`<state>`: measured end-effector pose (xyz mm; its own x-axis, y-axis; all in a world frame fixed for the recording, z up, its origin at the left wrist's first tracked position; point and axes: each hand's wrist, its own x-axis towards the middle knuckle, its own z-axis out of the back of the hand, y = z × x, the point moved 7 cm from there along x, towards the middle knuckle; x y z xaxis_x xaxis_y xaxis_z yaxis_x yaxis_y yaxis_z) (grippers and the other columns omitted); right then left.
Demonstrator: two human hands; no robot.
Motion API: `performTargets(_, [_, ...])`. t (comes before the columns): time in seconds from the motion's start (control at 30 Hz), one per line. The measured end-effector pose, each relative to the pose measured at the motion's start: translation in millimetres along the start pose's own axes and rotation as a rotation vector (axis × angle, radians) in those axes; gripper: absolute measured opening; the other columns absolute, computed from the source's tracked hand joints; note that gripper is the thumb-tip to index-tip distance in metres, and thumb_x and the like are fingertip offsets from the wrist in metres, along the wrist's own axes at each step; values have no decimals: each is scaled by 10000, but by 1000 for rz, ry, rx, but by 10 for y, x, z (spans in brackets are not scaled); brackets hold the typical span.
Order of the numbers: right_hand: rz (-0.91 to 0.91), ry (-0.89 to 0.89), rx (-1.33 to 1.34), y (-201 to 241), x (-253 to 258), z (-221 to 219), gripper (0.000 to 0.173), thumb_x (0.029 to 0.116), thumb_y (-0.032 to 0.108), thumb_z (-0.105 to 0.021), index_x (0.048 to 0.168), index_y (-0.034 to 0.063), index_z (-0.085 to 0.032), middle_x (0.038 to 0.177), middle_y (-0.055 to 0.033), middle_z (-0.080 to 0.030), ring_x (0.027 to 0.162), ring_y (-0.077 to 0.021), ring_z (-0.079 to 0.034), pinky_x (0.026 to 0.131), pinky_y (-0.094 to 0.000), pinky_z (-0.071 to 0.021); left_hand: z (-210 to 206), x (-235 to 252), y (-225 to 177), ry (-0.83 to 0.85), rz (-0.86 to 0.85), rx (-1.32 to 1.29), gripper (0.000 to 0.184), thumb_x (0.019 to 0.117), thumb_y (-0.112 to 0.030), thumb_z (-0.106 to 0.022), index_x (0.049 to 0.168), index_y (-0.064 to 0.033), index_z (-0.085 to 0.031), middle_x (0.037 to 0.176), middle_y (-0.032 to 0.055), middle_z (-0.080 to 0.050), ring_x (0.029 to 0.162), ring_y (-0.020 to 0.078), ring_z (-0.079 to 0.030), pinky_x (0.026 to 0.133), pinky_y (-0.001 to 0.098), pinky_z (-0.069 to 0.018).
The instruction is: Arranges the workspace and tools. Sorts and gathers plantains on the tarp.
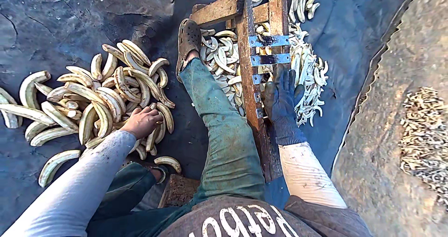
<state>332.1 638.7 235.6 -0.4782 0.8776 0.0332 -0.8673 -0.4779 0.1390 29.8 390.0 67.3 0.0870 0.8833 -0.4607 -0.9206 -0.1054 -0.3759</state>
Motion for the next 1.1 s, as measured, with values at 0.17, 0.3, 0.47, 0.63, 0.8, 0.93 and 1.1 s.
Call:
performTargets(0.17, [-112, 26, -52, 220, 764, -4, 723, 1051, 588, -108, 1661, 204, -54, 1732, -35, -49, 1596, -274, -16, 1195, -702, 18, 135, -48, -41, -35, 41, -86, 210, 1001, -175, -676, 1202, -148, -731, 1230, 98, -690, 1229, 361, -587, 950, 606, -454])
performTargets(0.3, [-43, -53, -48, 480, 1226, 8, 754, 1037, 622, -158, 1658, 218, -14, 1731, -64, -10, 1592, -320, 2, 1170, -742, 22, 308, -66, -28, -126, 135, -333, 209, 1004, -192, -679, 1192, -114, -729, 1219, 139, -697, 1225, 421, -583, 923, 679, -438])
performTargets(0.47, [2, -123, -52, 645, 1526, 154, 788, 1025, 640, -196, 1656, 177, -111, 1724, -110, -61, 1593, -319, -17, 1198, -700, 77, 760, -20, -152, -232, 102, -727, 263, 1033, -186, -628, 1219, -10, -686, 1139, 189, -716, 1089, 336, -678, 982, 588, -486])
performTargets(0.63, [375, 87, 774, 1369, 816, 474, 670, 1062, 391, -357, 1590, -11, -261, 1626, -143, -347, 1492, -155, -350, 1240, -325, -282, 1526, -28, -637, -477, -149, -1350, 192, 1010, -75, -581, 1189, -43, -641, 1069, -27, -690, 993, 17, -649, 925, 231, -538])
performTargets(0.8, [346, 805, 1311, 1670, -76, 209, 642, 1040, 394, -393, 1580, 62, -293, 1323, -125, -636, 1126, -226, -673, 941, -386, -582, 1889, -94, -1150, -595, -307, -1509, 210, 1027, -83, -550, 1220, -58, -630, 1072, -47, -696, 998, 14, -638, 871, 196, -520])
performTargets(0.93, [229, 475, 1028, 1076, -382, 584, 526, 1081, 352, -401, 1580, 186, -364, 1234, -16, -699, 981, -92, -674, 824, -260, -568, 1528, 47, -1328, -486, -262, -1417, 473, 1005, -194, -603, 1443, -51, -500, 1249, 33, -641, 1082, 78, -621, 921, 253, -519])
performTargets(1.1, [125, 35, 155, -12, -956, 623, 638, 1048, 439, -457, 1604, 146, -344, 1462, -236, -548, 1269, -474, -553, 1042, -678, -397, -250, 136, -913, 69, 136, -499, 386, 960, -206, -717, 1313, -65, -657, 1316, 221, -634, 1281, 430, -557, 1017, 658, -453])
